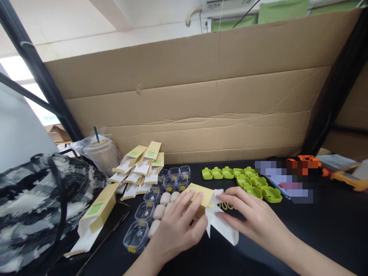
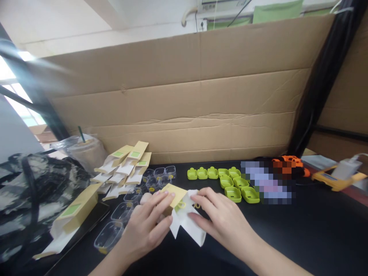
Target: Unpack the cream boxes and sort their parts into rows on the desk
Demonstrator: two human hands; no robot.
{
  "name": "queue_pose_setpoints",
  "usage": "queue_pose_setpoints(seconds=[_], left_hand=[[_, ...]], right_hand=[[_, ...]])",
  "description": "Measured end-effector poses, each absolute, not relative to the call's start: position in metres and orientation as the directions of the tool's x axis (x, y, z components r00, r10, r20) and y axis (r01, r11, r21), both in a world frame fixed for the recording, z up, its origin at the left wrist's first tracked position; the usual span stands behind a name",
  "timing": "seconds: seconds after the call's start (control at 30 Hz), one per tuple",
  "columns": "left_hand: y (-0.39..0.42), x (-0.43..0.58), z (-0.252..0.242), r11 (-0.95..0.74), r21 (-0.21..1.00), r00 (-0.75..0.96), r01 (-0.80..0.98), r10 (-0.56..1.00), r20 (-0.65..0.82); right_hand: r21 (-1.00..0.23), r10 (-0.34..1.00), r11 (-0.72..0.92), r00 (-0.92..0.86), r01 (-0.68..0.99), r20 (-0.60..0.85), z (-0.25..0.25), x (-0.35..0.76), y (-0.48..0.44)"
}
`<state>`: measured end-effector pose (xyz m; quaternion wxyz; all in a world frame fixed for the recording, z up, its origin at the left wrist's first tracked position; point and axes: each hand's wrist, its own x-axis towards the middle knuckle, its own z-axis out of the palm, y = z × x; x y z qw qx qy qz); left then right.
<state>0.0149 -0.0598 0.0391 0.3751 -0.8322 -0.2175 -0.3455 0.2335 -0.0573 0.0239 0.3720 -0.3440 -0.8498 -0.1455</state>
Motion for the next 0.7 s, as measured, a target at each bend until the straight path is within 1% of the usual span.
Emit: queue_pose_setpoints(seconds=[0.1,0.2,0.3,0.43,0.57,0.7], left_hand=[[-0.061,0.022,0.033,-0.667,-0.464,0.67,0.583,0.071,0.739],[-0.061,0.025,0.027,-0.688,-0.45,0.665,0.569,0.063,0.744],[-0.058,0.022,0.027,-0.657,-0.453,0.663,0.602,0.095,0.742],[-0.056,0.015,0.036,-0.643,-0.458,0.661,0.614,0.102,0.744],[-0.057,0.012,0.04,-0.665,-0.465,0.665,0.585,0.064,0.744],[-0.057,0.011,0.04,-0.689,-0.467,0.671,0.555,0.038,0.741]], right_hand=[[0.147,0.342,0.72,-0.531,0.678,0.775,0.023,0.231,-0.058],[0.224,0.255,0.737,-0.569,0.638,0.782,0.022,0.229,-0.059],[0.208,0.224,0.768,-0.557,0.606,0.799,0.021,0.231,-0.058],[0.166,0.225,0.81,-0.56,0.562,0.797,0.021,0.236,-0.057],[0.198,0.154,0.854,-0.598,0.481,0.787,0.02,0.239,-0.055],[0.222,0.141,0.868,-0.649,0.444,0.747,0.016,0.24,-0.055]])
